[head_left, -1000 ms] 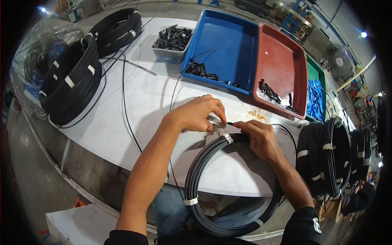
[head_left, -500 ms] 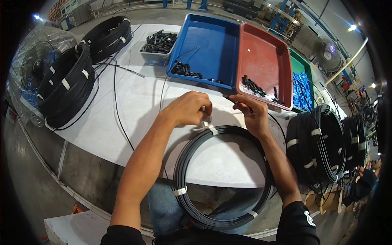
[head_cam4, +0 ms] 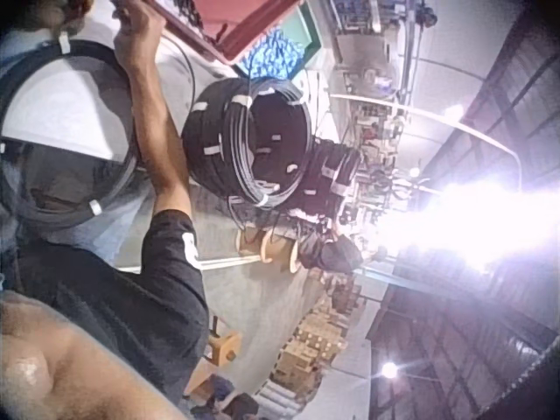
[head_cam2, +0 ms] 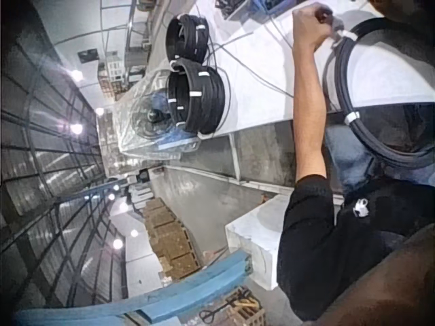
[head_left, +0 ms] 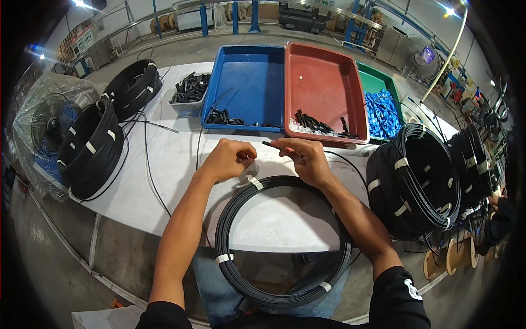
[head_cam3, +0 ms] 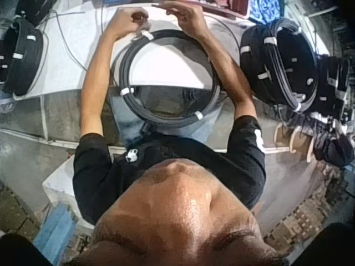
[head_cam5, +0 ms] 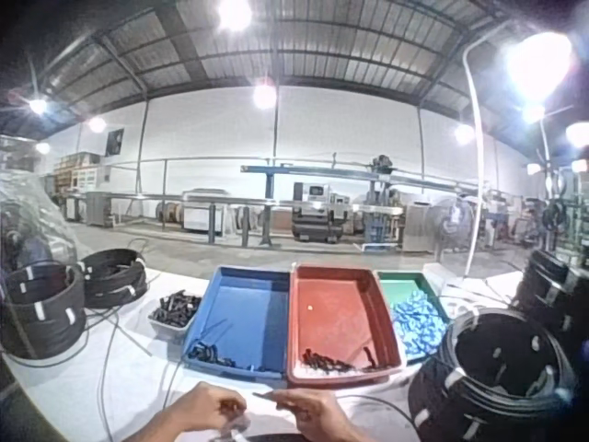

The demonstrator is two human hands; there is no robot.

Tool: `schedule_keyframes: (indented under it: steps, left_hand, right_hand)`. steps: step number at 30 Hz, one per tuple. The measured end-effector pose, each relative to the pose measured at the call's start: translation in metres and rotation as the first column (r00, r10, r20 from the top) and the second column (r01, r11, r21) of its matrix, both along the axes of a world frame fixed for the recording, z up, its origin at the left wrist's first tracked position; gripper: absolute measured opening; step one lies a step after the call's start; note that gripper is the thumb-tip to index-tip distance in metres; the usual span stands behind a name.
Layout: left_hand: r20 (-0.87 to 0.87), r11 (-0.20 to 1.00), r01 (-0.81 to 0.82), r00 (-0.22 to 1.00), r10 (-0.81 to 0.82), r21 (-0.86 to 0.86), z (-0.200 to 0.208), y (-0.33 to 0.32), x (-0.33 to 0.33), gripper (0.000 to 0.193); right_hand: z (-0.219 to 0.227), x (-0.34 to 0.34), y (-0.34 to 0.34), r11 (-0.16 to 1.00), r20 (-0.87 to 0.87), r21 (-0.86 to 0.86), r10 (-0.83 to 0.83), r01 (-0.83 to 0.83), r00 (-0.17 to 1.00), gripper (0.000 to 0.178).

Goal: The person attaches plastic connector components onto the cable ends of wire coils by hand and stacks the coiled cables on the table.

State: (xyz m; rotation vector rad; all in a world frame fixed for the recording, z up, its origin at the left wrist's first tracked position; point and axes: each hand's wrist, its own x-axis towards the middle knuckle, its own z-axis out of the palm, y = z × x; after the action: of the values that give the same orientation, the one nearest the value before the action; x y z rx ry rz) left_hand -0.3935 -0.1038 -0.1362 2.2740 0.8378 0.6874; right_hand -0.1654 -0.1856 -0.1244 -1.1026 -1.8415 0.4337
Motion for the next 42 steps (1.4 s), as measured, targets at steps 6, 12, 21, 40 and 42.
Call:
schedule_keyframes:
  steps: [6, 12, 21, 40, 42]
  left_hand:
    - [0.564, 0.966, 0.187, 0.824, -0.056, -0.178, -0.009, 0.011, -0.001, 0.018]
    - [0.732, 0.929, 0.292, 0.680, -0.034, -0.228, -0.003, 0.004, 0.002, 0.015]
    - [0.733, 0.956, 0.195, 0.680, 0.031, -0.221, -0.004, -0.008, 0.011, 0.014]
    - [0.808, 0.914, 0.207, 0.560, 0.182, -0.350, -0.004, -0.020, 0.022, 0.011]
    - [0.807, 0.921, 0.199, 0.565, 0.171, -0.334, -0.003, -0.020, 0.021, 0.011]
  right_hand:
    - [0.002, -0.002, -0.003, 0.990, 0.133, 0.136, -0.044, 0.025, 0.990, 0.037]
    - [0.004, -0.004, -0.007, 0.987, 0.106, 0.157, 0.007, -0.024, 0.994, 0.041]
    - [0.007, -0.006, -0.009, 0.976, 0.071, 0.218, -0.018, 0.002, 0.997, 0.042]
    - [0.007, -0.006, -0.011, 0.939, 0.115, 0.342, -0.076, 0.033, 0.990, 0.050]
    - [0.007, -0.007, -0.012, 0.939, 0.116, 0.343, -0.080, 0.036, 0.990, 0.050]
